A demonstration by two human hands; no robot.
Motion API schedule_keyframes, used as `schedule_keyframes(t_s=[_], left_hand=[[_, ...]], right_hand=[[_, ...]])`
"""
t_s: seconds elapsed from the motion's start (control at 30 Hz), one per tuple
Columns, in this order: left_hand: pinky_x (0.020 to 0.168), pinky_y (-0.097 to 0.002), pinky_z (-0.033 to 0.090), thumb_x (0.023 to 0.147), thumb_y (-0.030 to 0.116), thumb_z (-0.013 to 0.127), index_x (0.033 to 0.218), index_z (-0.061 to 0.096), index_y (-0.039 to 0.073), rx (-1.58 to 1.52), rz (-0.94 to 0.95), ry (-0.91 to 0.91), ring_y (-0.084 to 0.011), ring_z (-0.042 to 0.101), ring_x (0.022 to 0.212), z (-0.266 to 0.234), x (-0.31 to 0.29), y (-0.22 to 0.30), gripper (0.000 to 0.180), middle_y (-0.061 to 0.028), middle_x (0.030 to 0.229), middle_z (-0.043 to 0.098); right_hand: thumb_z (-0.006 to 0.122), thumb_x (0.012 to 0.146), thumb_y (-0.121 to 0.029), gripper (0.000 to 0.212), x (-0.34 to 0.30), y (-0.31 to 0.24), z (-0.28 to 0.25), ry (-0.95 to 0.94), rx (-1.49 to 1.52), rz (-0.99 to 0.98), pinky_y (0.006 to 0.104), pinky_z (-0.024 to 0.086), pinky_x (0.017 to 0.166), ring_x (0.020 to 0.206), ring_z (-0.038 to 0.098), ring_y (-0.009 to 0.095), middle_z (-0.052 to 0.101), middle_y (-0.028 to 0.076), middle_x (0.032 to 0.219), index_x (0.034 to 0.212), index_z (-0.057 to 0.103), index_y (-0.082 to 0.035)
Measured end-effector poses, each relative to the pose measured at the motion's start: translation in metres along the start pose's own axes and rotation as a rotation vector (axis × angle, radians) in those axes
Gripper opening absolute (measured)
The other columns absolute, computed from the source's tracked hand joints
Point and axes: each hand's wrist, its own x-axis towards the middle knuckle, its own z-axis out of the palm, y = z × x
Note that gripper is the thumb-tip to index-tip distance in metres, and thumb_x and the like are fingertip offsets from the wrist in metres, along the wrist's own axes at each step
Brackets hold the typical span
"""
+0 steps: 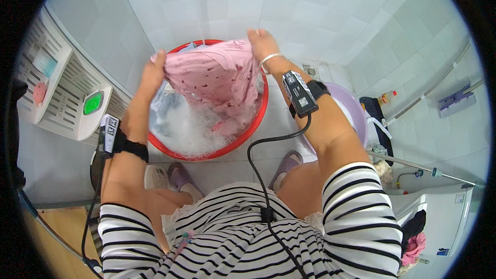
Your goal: The person hand-washes clothes in two basins filled with soapy water. They scrub and rinse several garments, including a black item, a pink item, and a light-colored item, then place them on the toilet tank.
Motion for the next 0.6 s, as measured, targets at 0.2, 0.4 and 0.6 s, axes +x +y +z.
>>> schedule_keyframes(t_s=[0.2, 0.4, 0.6], left_hand=[[0.075, -0.0345, 0.046, 0.083, 0.052, 0.049, 0.091, 0.061, -0.006, -0.253, -0.037, 0.057, -0.0269, 0.061, 0.083, -0.034, 0.025, 0.057, 0.059, -0.0198, 0.084, 0.063], [0.069, -0.0359, 0.048, 0.071, 0.028, 0.066, 0.093, 0.060, 0.009, 0.247, 0.228, -0.509, -0.0263, 0.063, 0.078, 0.016, 0.003, -0.039, 0.029, -0.0124, 0.084, 0.065], [0.073, -0.0434, 0.047, 0.077, 0.024, 0.059, 0.089, 0.064, 0.009, 0.604, 0.255, -0.791, -0.0329, 0.059, 0.085, 0.125, -0.087, -0.148, 0.020, -0.0164, 0.091, 0.060]], right_hand=[[0.063, 0.075, -0.037, 0.034, 0.000, -0.045, -0.020, -0.177, -0.347, -0.560, 0.0372, 0.046, 0.075, 0.086, 0.056, 0.035, 0.059, 0.020, 0.092, 0.099, 0.059, -0.013], [0.053, 0.081, -0.021, 0.024, -0.009, 0.053, 0.053, -0.192, -0.820, -0.471, 0.0418, 0.045, 0.078, 0.090, 0.054, 0.037, 0.057, 0.020, 0.095, 0.093, 0.058, 0.000], [0.056, 0.078, -0.018, 0.041, -0.076, 0.155, 0.141, -0.669, -0.785, -0.213, 0.0417, 0.045, 0.087, 0.101, 0.055, 0.035, 0.057, 0.017, 0.104, 0.116, 0.051, -0.006]])
